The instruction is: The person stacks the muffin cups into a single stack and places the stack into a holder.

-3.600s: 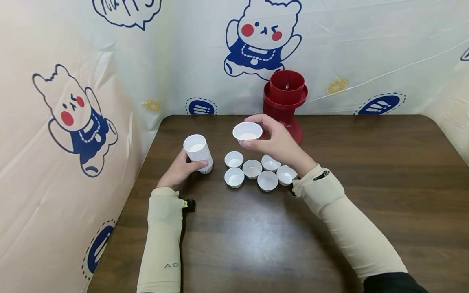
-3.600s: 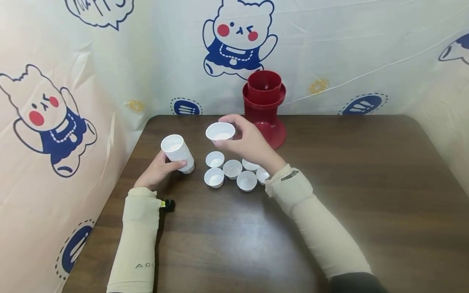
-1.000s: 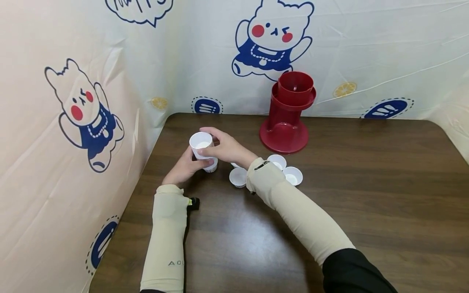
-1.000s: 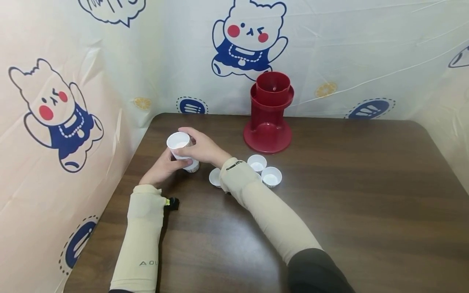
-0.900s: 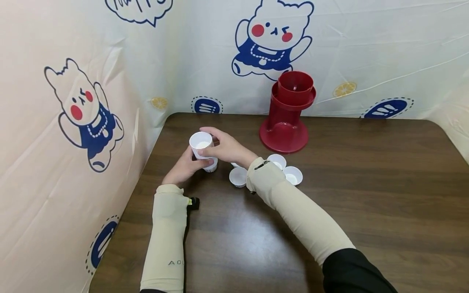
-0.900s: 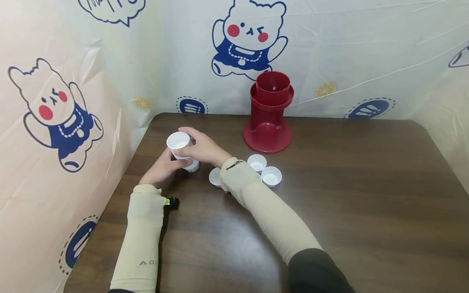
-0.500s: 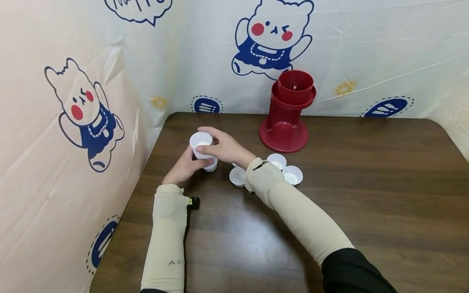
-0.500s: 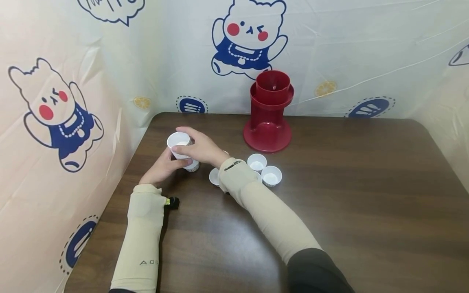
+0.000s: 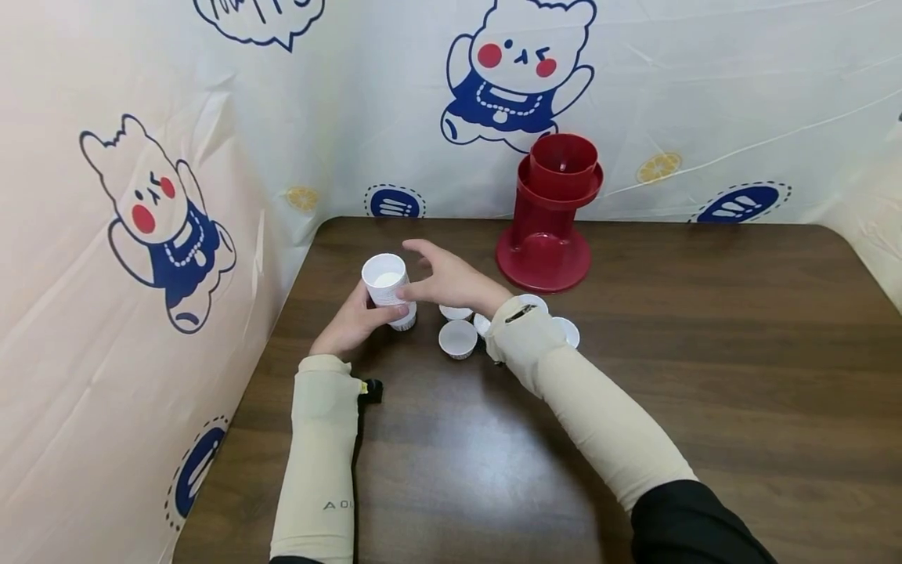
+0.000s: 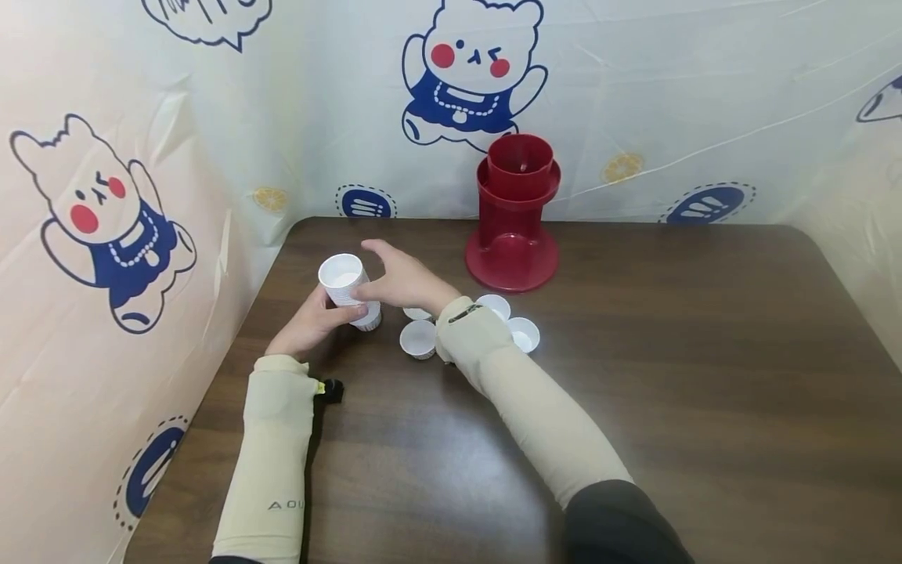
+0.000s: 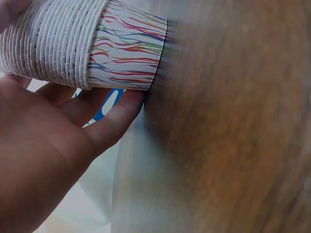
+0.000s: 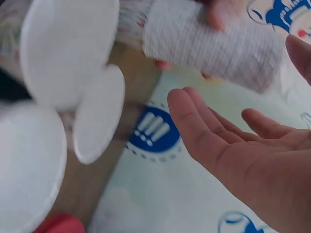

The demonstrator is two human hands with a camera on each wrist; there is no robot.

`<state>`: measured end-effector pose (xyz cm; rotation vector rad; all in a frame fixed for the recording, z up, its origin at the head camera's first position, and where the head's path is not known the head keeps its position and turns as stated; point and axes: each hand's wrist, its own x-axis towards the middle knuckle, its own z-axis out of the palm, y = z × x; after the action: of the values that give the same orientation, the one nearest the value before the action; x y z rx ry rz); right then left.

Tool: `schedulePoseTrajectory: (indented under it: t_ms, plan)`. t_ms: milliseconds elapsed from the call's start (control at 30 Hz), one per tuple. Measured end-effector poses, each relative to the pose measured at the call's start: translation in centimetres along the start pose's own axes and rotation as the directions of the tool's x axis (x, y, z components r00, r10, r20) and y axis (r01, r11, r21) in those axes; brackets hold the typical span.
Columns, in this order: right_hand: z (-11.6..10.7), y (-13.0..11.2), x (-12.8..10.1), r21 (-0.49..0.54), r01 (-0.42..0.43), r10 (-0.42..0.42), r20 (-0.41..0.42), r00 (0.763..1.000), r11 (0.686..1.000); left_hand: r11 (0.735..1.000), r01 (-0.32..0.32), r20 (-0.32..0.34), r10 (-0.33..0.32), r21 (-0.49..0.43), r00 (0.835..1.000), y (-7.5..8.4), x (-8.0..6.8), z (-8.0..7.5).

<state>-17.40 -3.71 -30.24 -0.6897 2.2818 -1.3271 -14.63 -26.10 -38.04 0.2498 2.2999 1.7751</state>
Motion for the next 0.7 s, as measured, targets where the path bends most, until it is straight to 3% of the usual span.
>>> schedulePoseTrajectory:
  t_ms: [167, 333, 500, 700]
  plan:
    - [-2.7, -0.4, -2.2, -0.004, 0.017, -0.017, -0.023, 1.0, 1.0, 1.0, 0.022, -0.001, -0.022, 0.019, 1.0, 0.0, 0.1, 0.0]
    - [-5.7, 0.1, -5.9, 0.014, 0.004, -0.003, -0.067, 0.998, 1.0, 0.999, 0.029, -0.006, -0.029, 0.027, 1.0, 0.2, 0.2, 0.1]
    - [-8.2, 2.4, -10.0, 0.001, -0.033, 0.033, -0.131, 0.991, 0.999, 1.0, 0.026, -0.001, -0.026, 0.006, 1.0, 0.1, 0.2, 0.2]
    - [-9.4, 6.5, -13.8, -0.147, -0.098, 0.071, -0.178, 0.981, 0.984, 0.998, 0.043, -0.01, -0.043, 0.034, 0.999, 0.1, 0.1, 0.2]
